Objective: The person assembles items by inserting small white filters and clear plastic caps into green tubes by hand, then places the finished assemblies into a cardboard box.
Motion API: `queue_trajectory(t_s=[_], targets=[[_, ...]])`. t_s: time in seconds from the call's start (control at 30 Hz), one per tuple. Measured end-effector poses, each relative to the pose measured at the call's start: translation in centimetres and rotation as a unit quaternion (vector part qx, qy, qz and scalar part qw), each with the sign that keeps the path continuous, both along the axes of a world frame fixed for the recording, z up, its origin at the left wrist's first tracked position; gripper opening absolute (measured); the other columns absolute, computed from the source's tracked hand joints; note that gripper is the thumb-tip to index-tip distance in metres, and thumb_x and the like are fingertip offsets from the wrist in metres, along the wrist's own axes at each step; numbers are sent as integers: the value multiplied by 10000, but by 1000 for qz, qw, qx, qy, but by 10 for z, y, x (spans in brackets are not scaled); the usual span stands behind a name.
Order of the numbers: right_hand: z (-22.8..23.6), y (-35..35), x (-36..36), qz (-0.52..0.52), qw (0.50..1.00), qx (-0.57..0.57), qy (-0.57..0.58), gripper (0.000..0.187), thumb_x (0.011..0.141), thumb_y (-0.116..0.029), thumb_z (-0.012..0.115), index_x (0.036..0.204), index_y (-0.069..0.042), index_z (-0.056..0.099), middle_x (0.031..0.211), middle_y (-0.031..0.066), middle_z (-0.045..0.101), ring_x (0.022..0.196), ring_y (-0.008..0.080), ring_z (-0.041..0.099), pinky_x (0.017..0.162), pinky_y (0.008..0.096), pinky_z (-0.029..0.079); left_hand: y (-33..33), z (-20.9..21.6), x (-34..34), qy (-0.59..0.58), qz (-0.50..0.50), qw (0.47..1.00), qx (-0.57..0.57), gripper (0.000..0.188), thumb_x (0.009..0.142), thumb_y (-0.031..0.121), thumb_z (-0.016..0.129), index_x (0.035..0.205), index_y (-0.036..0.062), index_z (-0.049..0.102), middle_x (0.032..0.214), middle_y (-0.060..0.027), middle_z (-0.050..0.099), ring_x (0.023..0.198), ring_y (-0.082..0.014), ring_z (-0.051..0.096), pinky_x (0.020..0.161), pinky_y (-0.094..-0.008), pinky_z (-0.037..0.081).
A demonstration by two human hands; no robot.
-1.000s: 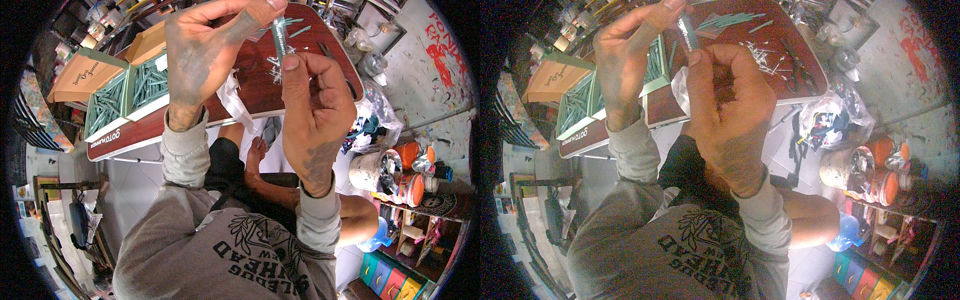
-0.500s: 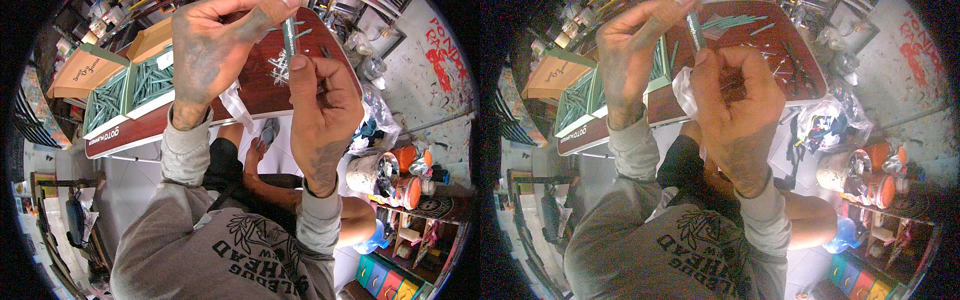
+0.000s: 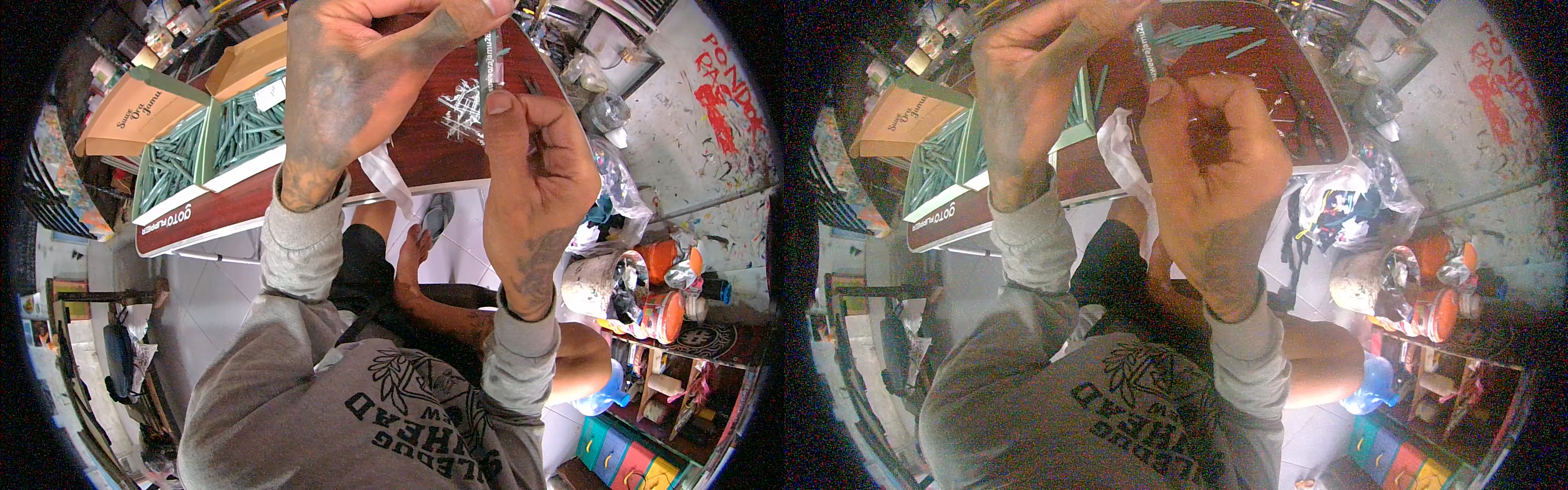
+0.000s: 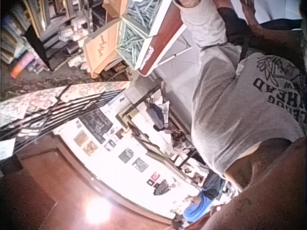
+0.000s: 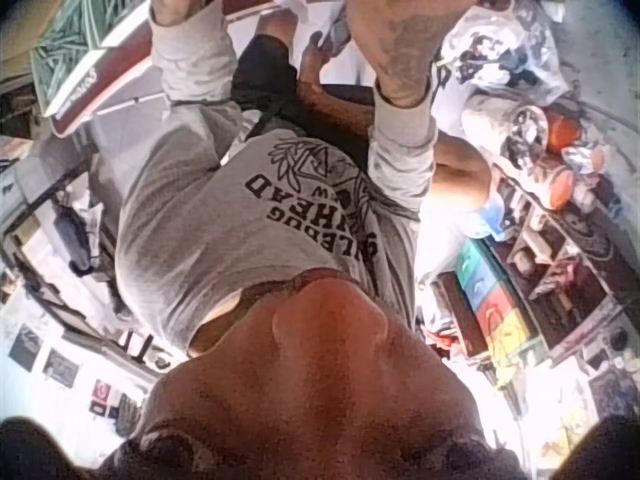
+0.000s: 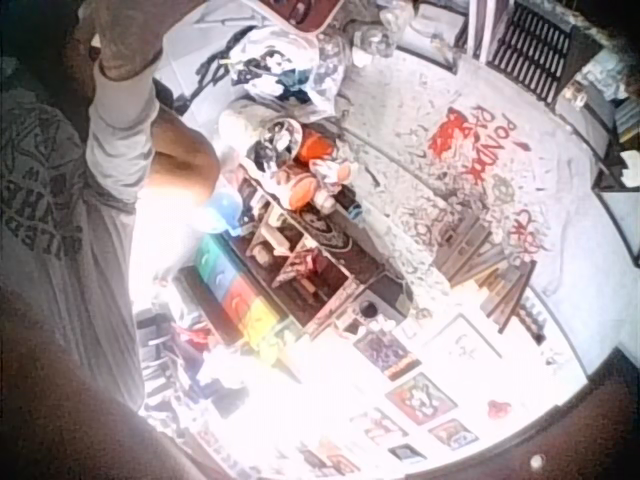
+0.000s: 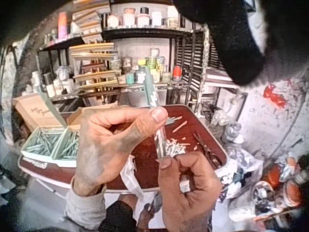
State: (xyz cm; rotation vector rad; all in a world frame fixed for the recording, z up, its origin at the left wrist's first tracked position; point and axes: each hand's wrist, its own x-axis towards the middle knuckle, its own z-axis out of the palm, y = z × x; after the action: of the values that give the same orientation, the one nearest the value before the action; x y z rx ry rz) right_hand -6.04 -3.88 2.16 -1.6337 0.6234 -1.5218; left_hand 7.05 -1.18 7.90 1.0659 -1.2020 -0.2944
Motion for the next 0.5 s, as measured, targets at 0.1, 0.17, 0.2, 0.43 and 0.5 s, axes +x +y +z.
queue_trajectory(t_s=[0.1,0.17,0.2,0.43,0.5], targets=[[-1,-3,-1,4,1000,-18,8,135,919,-90,677,881,9,592,754,52,631,658,71,565,571,236,449,-10,-11,8,4,-1,1000,-24,201,881,163,754,902,-36,757,697,-58,685,569,-57,540,491,-197,396],[-7,-9,0,-5,998,-55,2,143,922,-86,672,882,17,580,796,68,634,685,80,577,579,240,458,-10,-9,7,-15,11,999,-32,200,879,163,756,900,-35,758,702,-63,689,568,-59,543,490,-200,399],[-9,-13,0,-5,997,-76,-2,139,926,-80,664,884,19,577,813,73,634,693,85,581,584,238,462,-9,-8,4,-27,19,999,-33,199,878,164,757,899,-34,758,705,-65,690,569,-60,544,490,-201,401],[-5,-9,-1,83,994,18,-63,91,946,-47,629,920,24,577,852,69,648,712,95,594,609,219,486,-3,3,-10,-9,20,1000,-9,217,871,185,769,897,-30,754,700,-49,678,566,-49,528,481,-193,376],[-4,-9,-4,86,993,26,-80,86,947,-46,630,938,26,583,862,66,652,729,86,591,620,215,487,-4,-2,-14,-7,3,1000,-13,194,860,166,768,939,-10,745,780,-45,695,648,-68,567,569,-207,416]])
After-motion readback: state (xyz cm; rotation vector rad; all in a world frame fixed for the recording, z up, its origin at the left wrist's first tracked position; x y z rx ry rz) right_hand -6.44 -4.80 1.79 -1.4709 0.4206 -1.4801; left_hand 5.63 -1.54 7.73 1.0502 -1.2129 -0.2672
